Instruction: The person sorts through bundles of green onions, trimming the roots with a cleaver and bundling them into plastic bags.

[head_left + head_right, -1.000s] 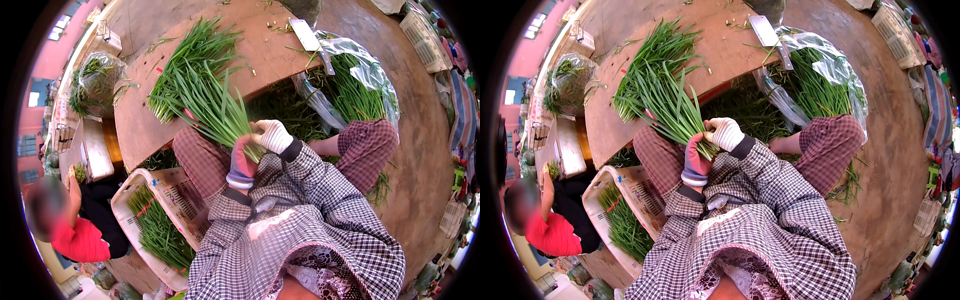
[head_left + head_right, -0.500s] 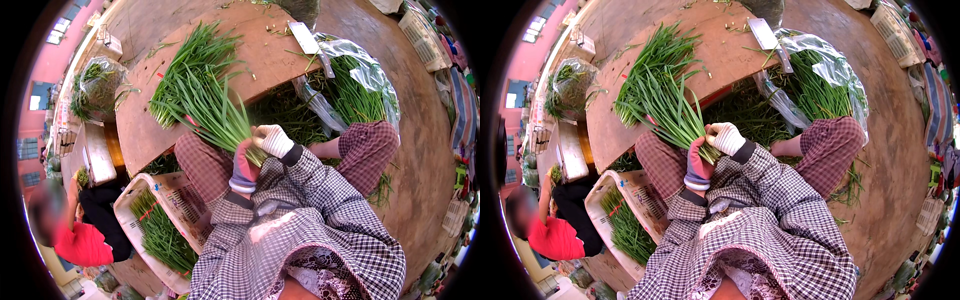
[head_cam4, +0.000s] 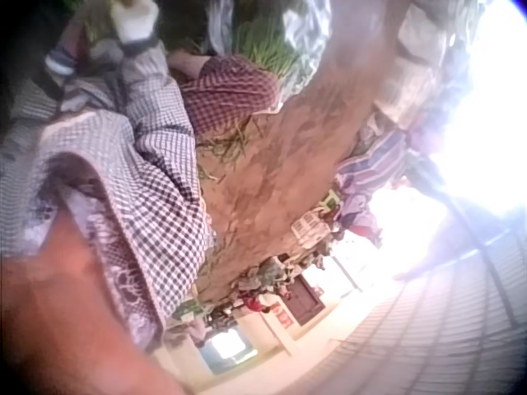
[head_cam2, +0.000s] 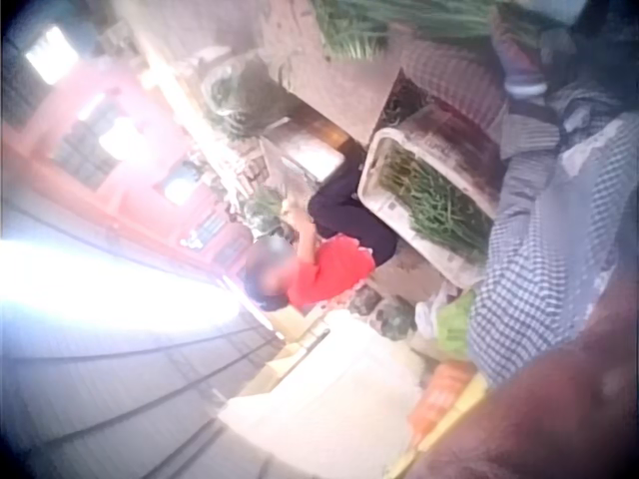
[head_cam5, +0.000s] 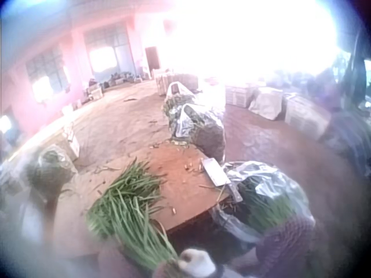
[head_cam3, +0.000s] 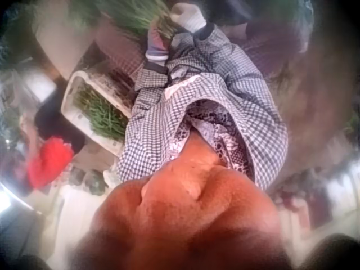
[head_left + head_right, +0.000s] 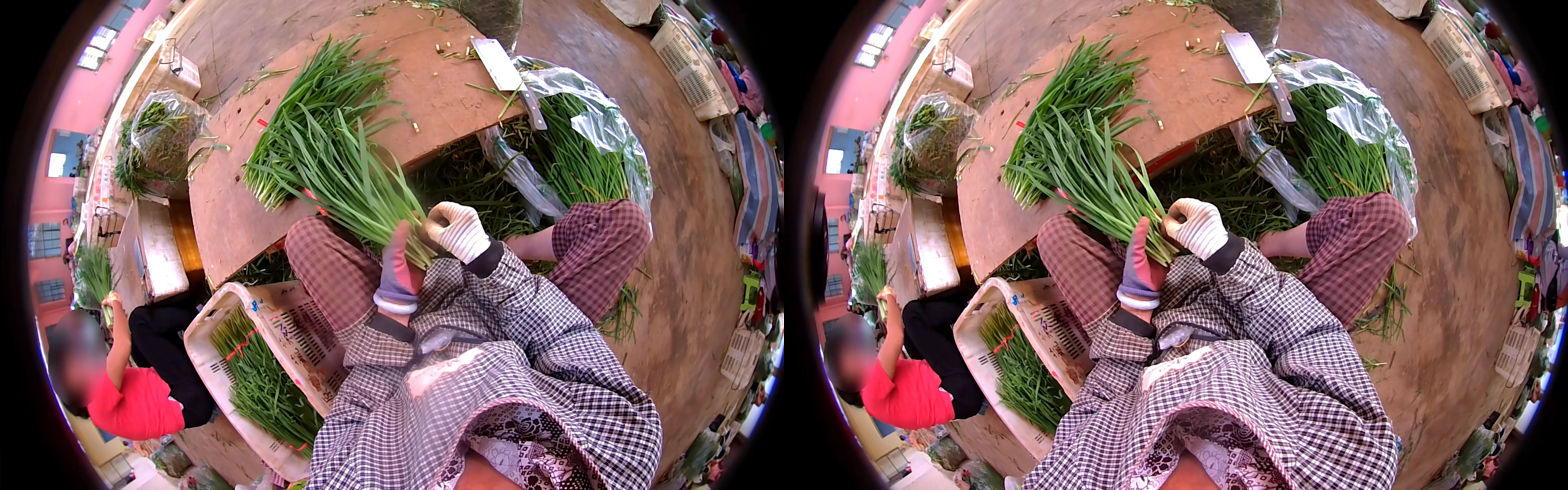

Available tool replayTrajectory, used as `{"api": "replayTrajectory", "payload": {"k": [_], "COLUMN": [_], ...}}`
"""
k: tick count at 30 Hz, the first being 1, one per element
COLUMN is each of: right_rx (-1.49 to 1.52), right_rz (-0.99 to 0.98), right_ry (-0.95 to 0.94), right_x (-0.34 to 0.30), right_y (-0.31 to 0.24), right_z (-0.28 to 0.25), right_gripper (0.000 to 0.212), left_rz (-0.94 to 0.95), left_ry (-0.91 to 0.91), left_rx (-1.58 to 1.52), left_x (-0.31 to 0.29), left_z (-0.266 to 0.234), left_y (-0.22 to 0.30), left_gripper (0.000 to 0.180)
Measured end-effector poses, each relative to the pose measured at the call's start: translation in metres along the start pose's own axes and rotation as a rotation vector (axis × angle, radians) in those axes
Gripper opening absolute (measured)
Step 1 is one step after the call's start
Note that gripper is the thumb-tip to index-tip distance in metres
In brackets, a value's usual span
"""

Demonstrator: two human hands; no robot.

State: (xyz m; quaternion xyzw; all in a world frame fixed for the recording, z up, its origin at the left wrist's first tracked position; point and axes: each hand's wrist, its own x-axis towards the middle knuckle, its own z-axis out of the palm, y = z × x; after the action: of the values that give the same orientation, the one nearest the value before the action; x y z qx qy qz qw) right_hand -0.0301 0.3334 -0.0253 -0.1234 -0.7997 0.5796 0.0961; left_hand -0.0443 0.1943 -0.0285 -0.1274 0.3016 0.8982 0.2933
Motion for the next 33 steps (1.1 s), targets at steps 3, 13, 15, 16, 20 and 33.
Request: {"api": "replayTrajectory", "payload": {"k": [3, 13, 15, 16, 20, 33], "right_rx": [0.034, 0.133, 0.153, 0.177, 0.138, -0.216], "right_rz": [-0.020, 0.178, 0.190, 0.207, 0.226, -0.077], "right_ry": [-0.028, -0.032, -0.033, -0.042, -0.041, -0.134], "right_x": [-0.004, -0.003, -0.002, -0.002, -0.003, 0.011], "right_y": [-0.003, -0.005, -0.004, -0.004, 0.000, -0.013], "right_z": [0.003, -0.012, -0.013, -0.014, -0.018, 0.002], "right_gripper": [0.011, 0.013, 0.013, 0.014, 0.017, 0.026], "left_rz": [-0.005, -0.056, -0.066, -0.071, -0.082, -0.095], "left_ry": [-0.002, -0.036, -0.021, -0.014, -0.005, -0.127], "left_rx": [0.073, -0.093, -0.082, -0.077, -0.093, 0.001], "left_x": [0.010, -0.003, -0.007, -0.008, -0.008, 0.005], "left_z": [-0.025, 0.000, 0.004, 0.005, 0.006, -0.019], "left_y": [-0.008, 0.004, 0.006, 0.007, 0.008, -0.003], "left_gripper": [0.037, 0.034, 0.033, 0.033, 0.030, 0.036]}}
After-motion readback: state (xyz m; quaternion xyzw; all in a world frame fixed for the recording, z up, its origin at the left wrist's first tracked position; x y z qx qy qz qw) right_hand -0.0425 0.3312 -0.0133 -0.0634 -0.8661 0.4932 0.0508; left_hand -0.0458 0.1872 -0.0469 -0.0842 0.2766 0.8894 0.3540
